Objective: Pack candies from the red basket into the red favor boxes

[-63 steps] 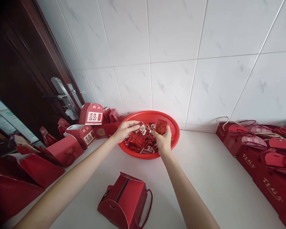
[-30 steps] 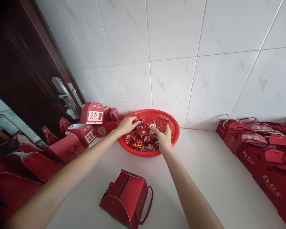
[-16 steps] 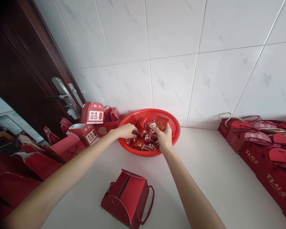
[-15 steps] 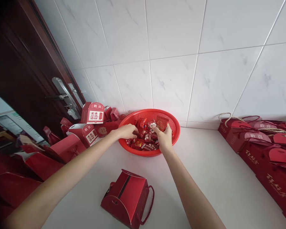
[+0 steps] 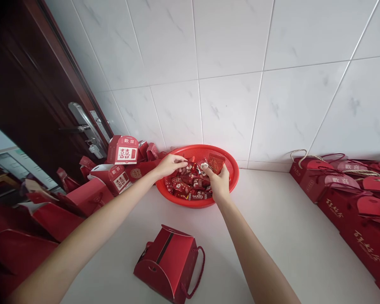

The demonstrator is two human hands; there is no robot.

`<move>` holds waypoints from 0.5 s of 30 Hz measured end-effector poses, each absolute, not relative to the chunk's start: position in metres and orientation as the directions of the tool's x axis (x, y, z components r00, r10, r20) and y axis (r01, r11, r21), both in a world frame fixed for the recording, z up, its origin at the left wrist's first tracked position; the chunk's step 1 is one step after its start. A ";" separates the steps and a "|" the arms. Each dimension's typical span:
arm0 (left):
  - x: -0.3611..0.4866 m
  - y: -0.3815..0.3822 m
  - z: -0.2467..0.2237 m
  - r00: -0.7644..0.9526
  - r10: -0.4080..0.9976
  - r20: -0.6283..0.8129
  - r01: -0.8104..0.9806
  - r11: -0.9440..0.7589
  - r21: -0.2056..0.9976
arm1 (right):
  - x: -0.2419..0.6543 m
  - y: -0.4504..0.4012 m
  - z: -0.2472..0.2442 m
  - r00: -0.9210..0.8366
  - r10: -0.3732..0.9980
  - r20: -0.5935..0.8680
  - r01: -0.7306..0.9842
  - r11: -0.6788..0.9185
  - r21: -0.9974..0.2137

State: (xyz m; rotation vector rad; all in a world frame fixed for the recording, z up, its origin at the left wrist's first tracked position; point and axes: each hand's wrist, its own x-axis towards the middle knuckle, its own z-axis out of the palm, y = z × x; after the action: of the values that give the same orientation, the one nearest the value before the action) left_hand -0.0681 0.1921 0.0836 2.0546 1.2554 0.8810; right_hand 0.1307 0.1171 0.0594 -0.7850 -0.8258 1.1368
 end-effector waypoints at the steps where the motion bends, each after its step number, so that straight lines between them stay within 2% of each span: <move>1: -0.067 0.192 0.083 0.329 0.913 0.244 0.503 -0.387 0.772 | 0.131 0.117 0.059 0.210 0.966 0.152 -0.447 0.233 -0.864; 5: -0.062 0.190 0.081 0.194 0.936 0.294 0.455 -0.352 0.818 | 0.132 0.116 0.059 0.210 0.966 0.148 -0.442 0.229 -0.867; 8: -0.067 0.186 0.086 0.135 0.933 0.334 0.523 -0.353 0.776 | 0.131 0.116 0.059 0.212 0.966 0.149 -0.438 0.230 -0.869; 10: -0.075 0.181 0.092 0.294 0.927 0.231 0.571 -0.365 0.736 | 0.131 0.117 0.059 0.211 0.965 0.154 -0.445 0.235 -0.864; 12: -0.082 0.174 0.097 0.511 0.859 0.015 0.620 -0.380 0.686 | 0.130 0.117 0.059 0.208 0.966 0.157 -0.451 0.237 -0.860; 14: -0.085 0.168 0.098 0.592 0.792 -0.147 0.698 -0.414 0.584 | 0.130 0.117 0.059 0.202 0.966 0.161 -0.447 0.237 -0.862; 15: -0.083 0.166 0.096 0.581 0.796 -0.172 0.740 -0.429 0.518 | 0.130 0.117 0.059 0.200 0.966 0.164 -0.442 0.238 -0.865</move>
State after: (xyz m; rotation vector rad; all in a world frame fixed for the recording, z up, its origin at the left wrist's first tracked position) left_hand -0.0834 0.1658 0.0960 2.2622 1.2203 0.1321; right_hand 0.1300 0.1174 0.0587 -0.7799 -0.8390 1.1381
